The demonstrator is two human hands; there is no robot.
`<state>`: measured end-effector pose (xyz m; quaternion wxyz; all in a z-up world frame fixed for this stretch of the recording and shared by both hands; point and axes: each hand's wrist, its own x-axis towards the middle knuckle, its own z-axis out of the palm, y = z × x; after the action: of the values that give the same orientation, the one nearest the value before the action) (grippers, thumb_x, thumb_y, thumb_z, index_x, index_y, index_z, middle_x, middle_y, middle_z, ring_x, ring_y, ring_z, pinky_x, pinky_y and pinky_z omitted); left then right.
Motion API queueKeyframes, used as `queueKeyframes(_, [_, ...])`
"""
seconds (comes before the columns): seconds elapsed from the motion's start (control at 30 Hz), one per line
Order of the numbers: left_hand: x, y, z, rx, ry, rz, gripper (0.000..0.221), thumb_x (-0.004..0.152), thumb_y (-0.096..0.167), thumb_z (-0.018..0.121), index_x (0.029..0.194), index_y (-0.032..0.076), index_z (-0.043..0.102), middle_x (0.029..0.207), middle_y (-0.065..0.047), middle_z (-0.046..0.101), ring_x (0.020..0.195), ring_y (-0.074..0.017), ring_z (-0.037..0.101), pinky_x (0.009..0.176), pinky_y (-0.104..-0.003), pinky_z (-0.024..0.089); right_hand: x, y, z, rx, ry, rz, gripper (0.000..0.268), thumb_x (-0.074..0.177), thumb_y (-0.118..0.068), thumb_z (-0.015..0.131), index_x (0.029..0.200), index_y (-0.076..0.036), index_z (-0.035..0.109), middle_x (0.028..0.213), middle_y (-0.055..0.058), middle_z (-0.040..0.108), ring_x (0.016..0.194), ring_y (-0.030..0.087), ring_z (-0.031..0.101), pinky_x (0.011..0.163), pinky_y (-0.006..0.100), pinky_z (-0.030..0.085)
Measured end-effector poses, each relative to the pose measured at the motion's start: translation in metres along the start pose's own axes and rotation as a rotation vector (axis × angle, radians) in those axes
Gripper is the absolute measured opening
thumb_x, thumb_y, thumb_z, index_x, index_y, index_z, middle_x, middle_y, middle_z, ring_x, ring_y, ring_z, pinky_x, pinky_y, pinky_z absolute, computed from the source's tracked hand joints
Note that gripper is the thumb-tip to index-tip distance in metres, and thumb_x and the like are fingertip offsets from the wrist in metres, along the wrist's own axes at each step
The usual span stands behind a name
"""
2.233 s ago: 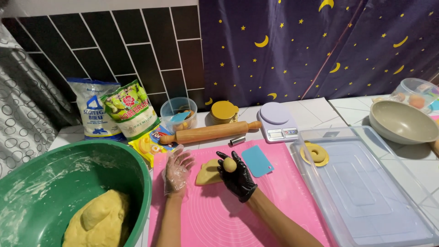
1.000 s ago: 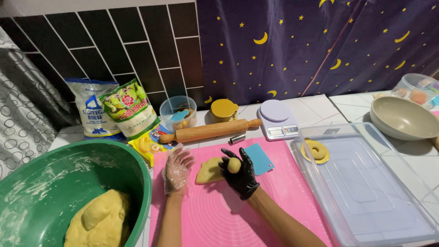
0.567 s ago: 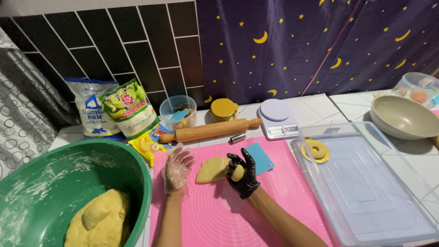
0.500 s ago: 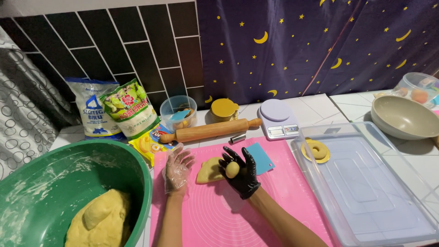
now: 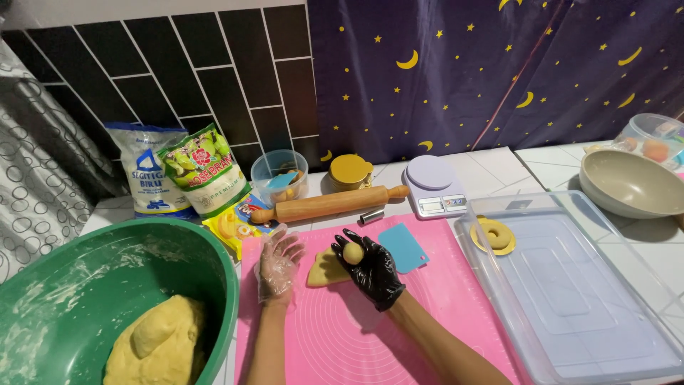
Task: Cutting donut shapes from flattened dough using a circular cutter and placing them on a tray
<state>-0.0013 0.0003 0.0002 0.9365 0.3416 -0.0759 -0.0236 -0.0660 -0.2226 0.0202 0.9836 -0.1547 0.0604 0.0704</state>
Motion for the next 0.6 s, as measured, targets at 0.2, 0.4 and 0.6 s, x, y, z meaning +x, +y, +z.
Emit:
queueKeyframes(0.2, [0.005, -0.005, -0.008, 0.002, -0.016, -0.002, 0.056, 0.102, 0.051, 0.050, 0.140, 0.011, 0.059, 0.120, -0.018, 0.073, 0.100, -0.0329, 0.074, 0.088, -0.043, 0.061, -0.009, -0.002, 0.008, 0.019, 0.006, -0.011, 0.065, 0.095, -0.050, 0.059, 0.135, 0.001, 0.062, 0.123, 0.022, 0.072, 0.109, 0.038, 0.071, 0.092, 0.046, 0.059])
queueKeyframes(0.4, [0.005, -0.004, -0.011, -0.021, -0.013, -0.021, 0.058, 0.101, 0.051, 0.051, 0.142, 0.010, 0.058, 0.121, -0.020, 0.071, 0.102, -0.0368, 0.073, 0.088, -0.046, 0.060, -0.002, 0.000, -0.002, 0.038, -0.042, -0.017, 0.054, 0.098, -0.040, 0.060, 0.124, 0.007, 0.068, 0.074, 0.016, 0.074, 0.063, 0.034, 0.075, 0.057, 0.042, 0.064])
queueKeyframes(0.6, [0.007, -0.004, -0.014, -0.031, -0.018, -0.025, 0.058, 0.101, 0.051, 0.050, 0.142, 0.010, 0.057, 0.122, -0.021, 0.071, 0.102, -0.0379, 0.073, 0.089, -0.047, 0.060, 0.010, 0.004, -0.005, 0.242, 0.230, -0.016, 0.036, 0.093, -0.019, 0.063, 0.129, -0.018, 0.065, 0.128, 0.022, 0.070, 0.100, 0.050, 0.071, 0.086, 0.056, 0.062])
